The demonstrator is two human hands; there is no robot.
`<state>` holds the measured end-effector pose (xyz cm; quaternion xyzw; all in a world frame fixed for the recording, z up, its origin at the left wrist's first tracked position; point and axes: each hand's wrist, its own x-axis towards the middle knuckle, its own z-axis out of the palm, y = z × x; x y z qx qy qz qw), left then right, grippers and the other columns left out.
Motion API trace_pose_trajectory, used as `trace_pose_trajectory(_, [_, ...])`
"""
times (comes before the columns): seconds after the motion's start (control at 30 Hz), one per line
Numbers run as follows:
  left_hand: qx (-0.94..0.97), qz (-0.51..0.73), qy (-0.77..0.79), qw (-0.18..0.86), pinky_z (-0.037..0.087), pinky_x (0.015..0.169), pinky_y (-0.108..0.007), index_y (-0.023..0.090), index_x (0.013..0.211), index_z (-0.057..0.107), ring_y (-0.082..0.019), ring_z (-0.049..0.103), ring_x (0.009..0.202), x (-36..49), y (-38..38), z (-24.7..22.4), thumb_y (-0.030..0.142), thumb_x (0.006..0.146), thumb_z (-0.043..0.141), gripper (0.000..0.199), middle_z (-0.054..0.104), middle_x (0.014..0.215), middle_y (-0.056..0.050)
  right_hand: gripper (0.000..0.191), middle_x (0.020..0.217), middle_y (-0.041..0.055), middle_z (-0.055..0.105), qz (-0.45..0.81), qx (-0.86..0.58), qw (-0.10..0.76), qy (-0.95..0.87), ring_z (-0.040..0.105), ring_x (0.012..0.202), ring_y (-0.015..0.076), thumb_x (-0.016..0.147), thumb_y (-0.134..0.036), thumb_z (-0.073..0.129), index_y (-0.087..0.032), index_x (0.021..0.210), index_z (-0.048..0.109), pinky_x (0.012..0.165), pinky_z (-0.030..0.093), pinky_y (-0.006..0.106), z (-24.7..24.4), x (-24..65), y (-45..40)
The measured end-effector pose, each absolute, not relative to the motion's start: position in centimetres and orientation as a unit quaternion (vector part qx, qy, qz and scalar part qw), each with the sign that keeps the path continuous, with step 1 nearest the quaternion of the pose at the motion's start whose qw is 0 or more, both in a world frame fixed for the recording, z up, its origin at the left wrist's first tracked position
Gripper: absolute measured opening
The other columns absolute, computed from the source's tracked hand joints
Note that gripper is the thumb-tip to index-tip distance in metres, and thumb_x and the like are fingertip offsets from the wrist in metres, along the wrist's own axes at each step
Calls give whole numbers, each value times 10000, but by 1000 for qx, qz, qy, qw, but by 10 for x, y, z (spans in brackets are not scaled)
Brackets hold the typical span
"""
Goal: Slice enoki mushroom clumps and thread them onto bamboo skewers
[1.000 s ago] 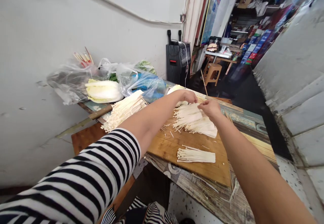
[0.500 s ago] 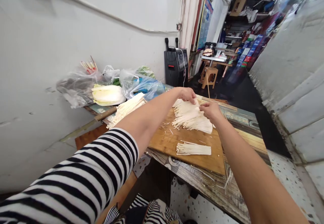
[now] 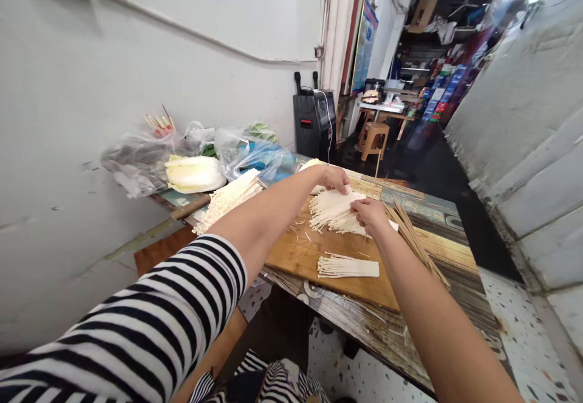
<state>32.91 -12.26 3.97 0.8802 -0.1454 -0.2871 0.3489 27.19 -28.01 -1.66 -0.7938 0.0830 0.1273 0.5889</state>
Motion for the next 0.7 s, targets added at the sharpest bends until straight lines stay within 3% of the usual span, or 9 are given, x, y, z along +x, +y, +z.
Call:
trace_pose_trajectory(0.3, [837, -335, -194, 387, 520, 782, -330, 164, 728, 637, -173, 633, 806, 318, -137, 58, 215, 590, 762, 193, 660, 715, 6, 153, 644, -51, 577, 118, -708, 695, 51, 262, 339, -2, 834, -234, 627, -156, 787, 504, 321, 168, 157, -3, 235, -302])
trace_pose_trajectory(0.7, [807, -376, -219, 399, 494, 827, -353, 144, 664, 611, -172, 625, 818, 276, -173, 49, 152, 598, 737, 143, 641, 702, 5, 121, 660, -19, 621, 117, -666, 732, 84, 238, 351, 9, 746, -186, 650, -184, 736, 529, 330, 138, 178, -17, 180, -344])
